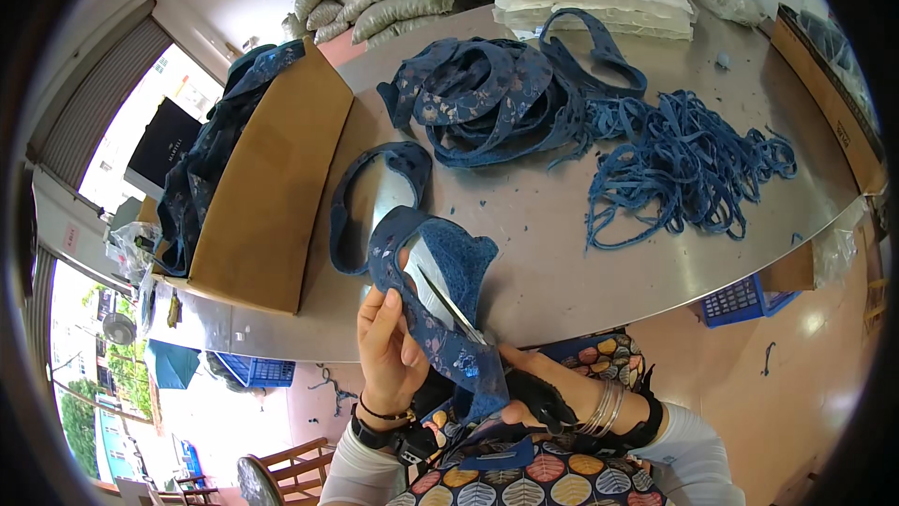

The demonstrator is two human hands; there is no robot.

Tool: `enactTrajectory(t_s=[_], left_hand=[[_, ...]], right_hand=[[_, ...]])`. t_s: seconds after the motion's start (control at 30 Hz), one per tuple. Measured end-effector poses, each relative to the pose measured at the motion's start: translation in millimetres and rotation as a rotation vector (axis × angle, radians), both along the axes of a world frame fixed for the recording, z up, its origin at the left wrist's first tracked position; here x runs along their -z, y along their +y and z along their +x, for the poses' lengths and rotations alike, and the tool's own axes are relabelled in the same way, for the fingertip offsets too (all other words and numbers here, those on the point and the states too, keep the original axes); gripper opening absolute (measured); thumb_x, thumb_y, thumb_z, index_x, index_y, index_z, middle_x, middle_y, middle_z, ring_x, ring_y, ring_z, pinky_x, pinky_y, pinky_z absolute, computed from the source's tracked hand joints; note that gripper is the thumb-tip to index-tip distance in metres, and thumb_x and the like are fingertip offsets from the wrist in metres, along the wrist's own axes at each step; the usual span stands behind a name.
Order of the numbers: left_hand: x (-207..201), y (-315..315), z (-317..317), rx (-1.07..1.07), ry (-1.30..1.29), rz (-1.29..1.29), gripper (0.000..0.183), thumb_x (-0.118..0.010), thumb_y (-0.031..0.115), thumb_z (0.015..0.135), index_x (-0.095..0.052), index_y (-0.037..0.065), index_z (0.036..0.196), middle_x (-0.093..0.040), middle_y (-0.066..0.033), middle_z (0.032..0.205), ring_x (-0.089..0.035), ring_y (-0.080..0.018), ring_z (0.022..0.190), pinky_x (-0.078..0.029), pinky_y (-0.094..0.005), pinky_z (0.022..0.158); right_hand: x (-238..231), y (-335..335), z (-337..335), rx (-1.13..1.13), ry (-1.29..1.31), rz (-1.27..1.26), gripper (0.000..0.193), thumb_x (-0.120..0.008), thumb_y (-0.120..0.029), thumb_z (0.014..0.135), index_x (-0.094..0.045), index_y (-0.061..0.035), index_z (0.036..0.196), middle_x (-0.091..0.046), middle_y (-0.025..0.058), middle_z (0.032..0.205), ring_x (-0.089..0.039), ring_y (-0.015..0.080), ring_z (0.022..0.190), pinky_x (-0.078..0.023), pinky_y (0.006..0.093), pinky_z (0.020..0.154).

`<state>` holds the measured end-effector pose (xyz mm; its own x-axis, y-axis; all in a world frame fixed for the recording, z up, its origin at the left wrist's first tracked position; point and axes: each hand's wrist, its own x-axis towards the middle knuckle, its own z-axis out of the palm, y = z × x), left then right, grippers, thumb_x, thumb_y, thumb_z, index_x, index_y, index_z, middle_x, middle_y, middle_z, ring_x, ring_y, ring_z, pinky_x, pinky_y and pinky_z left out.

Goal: Cutting out shoe pattern components from a piece of blue patterned fabric using scissors.

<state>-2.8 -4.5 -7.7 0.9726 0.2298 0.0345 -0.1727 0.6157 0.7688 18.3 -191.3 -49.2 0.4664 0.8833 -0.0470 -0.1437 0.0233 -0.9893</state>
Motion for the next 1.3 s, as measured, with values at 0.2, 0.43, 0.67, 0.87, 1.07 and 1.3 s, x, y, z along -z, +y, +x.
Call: enactTrajectory(t_s=[0.2,0.43,0.67,0.87,1.07,1.3], left_hand=[[2.8,-2.3,-1.3,-0.026,-0.035,0.061,0.028,-0.046,0.011,0.089,-0.046,-0.003,0.113,-0.063,-0.0119,0.092,-0.04,-0.002,0.039,-0.032,-0.0136,0.037],[4.1,-5.3,-4.6,-0.128,-0.037,0.209,0.026,-0.049,0.007,0.088,-0.048,-0.004,0.111,-0.061,-0.0094,0.083,-0.041,-0.002,0.04,-0.032,-0.0134,0.038],[9.3,-6.2,-7.1,-0.145,-0.114,0.245,0.026,-0.049,0.007,0.088,-0.047,-0.004,0.112,-0.06,-0.007,0.077,-0.041,-0.0021,0.04,-0.033,-0.0143,0.037],[10.8,-8.4,-8.6,-0.148,-0.112,0.174,0.026,-0.048,0.008,0.089,-0.047,-0.002,0.113,-0.059,-0.0054,0.076,-0.039,-0.0007,0.04,-0.034,-0.0139,0.037],[16.4,-6.2,-7.5,-0.108,-0.117,0.089,0.025,-0.051,0.005,0.087,-0.049,-0.002,0.112,-0.061,-0.0067,0.076,-0.046,-0.0053,0.042,-0.039,-0.0172,0.037],[17.8,-6.6,-6.8,-0.107,-0.134,0.09,0.026,-0.05,0.005,0.087,-0.048,-0.002,0.112,-0.061,-0.0073,0.08,-0.047,-0.0056,0.043,-0.039,-0.0172,0.038]], right_hand=[[-7.3,-6.0,-3.9,-0.001,-0.028,-0.014,0.092,-0.059,-0.07,0.061,-0.036,0.0053,0.109,-0.056,0.0081,0.071,-0.059,0.0172,0.068,-0.046,0.0258,0.061],[-8.1,-7.4,-3.2,0.027,-0.001,0.044,0.092,-0.066,-0.066,0.057,-0.035,0.0043,0.107,-0.057,0.0081,0.067,-0.06,0.0185,0.063,-0.046,0.0252,0.057],[-4.2,-7.8,-1.1,-0.045,-0.094,0.02,0.098,-0.062,-0.068,0.059,-0.032,0.0044,0.119,-0.059,0.0135,0.084,-0.062,0.0212,0.076,-0.048,0.0285,0.066],[-16.3,-7.3,-5.3,0.029,-0.11,0.078,0.103,-0.057,-0.071,0.061,-0.029,0.0048,0.124,-0.059,0.0129,0.084,-0.062,0.0215,0.075,-0.048,0.0298,0.066],[-12.1,-8.2,-1.9,-0.028,-0.122,-0.014,0.098,-0.058,-0.069,0.063,-0.032,0.0048,0.122,-0.059,0.0145,0.081,-0.063,0.0263,0.074,-0.048,0.0317,0.067],[-12.1,-6.7,0.7,-0.038,-0.269,-0.031,0.089,-0.062,-0.062,0.066,-0.035,0.0025,0.121,-0.057,0.0194,0.096,-0.061,0.0319,0.086,-0.048,0.0357,0.074]])
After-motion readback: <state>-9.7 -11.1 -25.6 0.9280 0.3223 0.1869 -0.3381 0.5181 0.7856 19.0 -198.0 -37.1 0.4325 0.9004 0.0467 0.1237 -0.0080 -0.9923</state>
